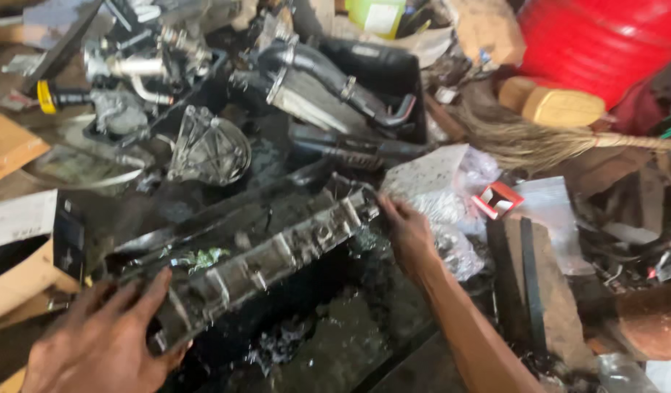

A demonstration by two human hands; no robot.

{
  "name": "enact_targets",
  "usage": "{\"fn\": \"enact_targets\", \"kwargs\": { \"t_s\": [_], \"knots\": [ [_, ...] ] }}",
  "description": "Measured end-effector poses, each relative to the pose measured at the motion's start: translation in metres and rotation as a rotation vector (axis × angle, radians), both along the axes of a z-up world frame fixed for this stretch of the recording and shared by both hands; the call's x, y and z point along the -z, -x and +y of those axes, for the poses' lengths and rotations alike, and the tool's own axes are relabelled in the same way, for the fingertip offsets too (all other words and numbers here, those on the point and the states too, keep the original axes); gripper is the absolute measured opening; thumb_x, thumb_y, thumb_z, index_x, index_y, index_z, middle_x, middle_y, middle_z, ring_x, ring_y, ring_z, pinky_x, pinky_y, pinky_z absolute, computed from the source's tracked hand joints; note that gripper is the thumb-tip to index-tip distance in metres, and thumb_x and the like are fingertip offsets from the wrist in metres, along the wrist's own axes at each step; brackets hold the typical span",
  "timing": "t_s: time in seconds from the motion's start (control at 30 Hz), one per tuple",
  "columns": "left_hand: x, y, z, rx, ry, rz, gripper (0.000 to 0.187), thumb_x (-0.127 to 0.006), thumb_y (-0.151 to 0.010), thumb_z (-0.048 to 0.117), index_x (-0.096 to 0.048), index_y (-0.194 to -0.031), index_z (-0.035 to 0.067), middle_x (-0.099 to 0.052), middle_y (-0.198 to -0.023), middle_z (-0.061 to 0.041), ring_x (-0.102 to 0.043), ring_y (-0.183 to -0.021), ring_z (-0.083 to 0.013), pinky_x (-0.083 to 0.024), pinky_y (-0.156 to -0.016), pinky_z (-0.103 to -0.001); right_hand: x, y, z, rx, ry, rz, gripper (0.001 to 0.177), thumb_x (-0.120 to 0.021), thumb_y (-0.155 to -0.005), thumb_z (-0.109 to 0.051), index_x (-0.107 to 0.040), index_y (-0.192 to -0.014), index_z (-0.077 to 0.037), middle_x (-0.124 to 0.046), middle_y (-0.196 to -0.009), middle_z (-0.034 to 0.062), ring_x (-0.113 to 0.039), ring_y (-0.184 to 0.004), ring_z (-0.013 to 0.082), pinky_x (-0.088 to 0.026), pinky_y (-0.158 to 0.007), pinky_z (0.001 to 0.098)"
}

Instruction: The person scrubs a greasy engine cylinder head with their hands, focusing on the internal valve and camshaft areas. They repeatedly rub the metal surfaces to remove oil and grime, occasionally lifting and repositioning the part over a black tray.

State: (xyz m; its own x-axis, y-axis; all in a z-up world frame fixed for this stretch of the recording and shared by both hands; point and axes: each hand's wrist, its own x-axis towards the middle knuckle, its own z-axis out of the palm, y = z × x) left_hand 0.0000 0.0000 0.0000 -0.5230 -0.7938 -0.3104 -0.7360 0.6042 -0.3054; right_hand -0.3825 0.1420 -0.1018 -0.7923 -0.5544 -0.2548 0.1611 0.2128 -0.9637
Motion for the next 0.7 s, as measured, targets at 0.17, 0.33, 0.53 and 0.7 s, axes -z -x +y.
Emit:
{"fn": "enact_targets", "kwargs": {
  "t_s": [0.17,0.33,0.53,0.7],
  "knots": [
    [0.015,-0.005,0.003,0.022,0.032,0.205,0.099,-0.08,-0.065,0.066,-0.045,-0.15,0.028,-0.061,-0.141,0.0,-0.046,-0.144,-0.0265,-0.047,-0.112,-0.041,0.021,0.021,0.018,-0.135,0.202,-0.132,0.028,-0.067,-0.098,-0.026,-0.072,-0.111,-0.002,-0.071,-0.091,0.002,-0.062,-0.074,0.0083,-0.05,-0.063,0.0234],
    [0.011,-0.012,0.01,0.113,0.047,0.338,0.105,-0.084,-0.062,0.059,-0.047,-0.152,0.021,-0.06,-0.142,-0.008,-0.047,-0.138,-0.0352,-0.049,-0.102,-0.047,-0.02,0.042,-0.008,-0.319,-0.202,0.21,0.031,-0.077,-0.093,-0.031,-0.077,-0.091,0.0,-0.067,-0.076,0.001,-0.056,-0.068,0.0105,-0.044,-0.061,0.0273],
    [0.019,-0.014,0.02,0.131,0.139,0.449,0.098,-0.083,-0.061,0.06,-0.053,-0.147,0.021,-0.065,-0.136,-0.007,-0.053,-0.135,-0.0316,-0.052,-0.105,-0.045,-0.047,0.035,-0.006,-0.319,-0.291,0.525,0.036,-0.078,-0.089,-0.035,-0.078,-0.093,0.0,-0.069,-0.076,0.002,-0.058,-0.072,0.0121,-0.048,-0.065,0.0308],
    [0.012,-0.01,0.015,0.06,0.065,0.436,0.101,-0.086,-0.061,0.053,-0.051,-0.151,0.024,-0.064,-0.133,-0.006,-0.052,-0.135,-0.0302,-0.053,-0.099,-0.045,-0.044,0.025,-0.002,-0.327,0.024,0.53,0.033,-0.074,-0.093,-0.032,-0.079,-0.107,-0.003,-0.077,-0.091,0.0004,-0.064,-0.083,0.0084,-0.052,-0.074,0.0273]
  ]
}}
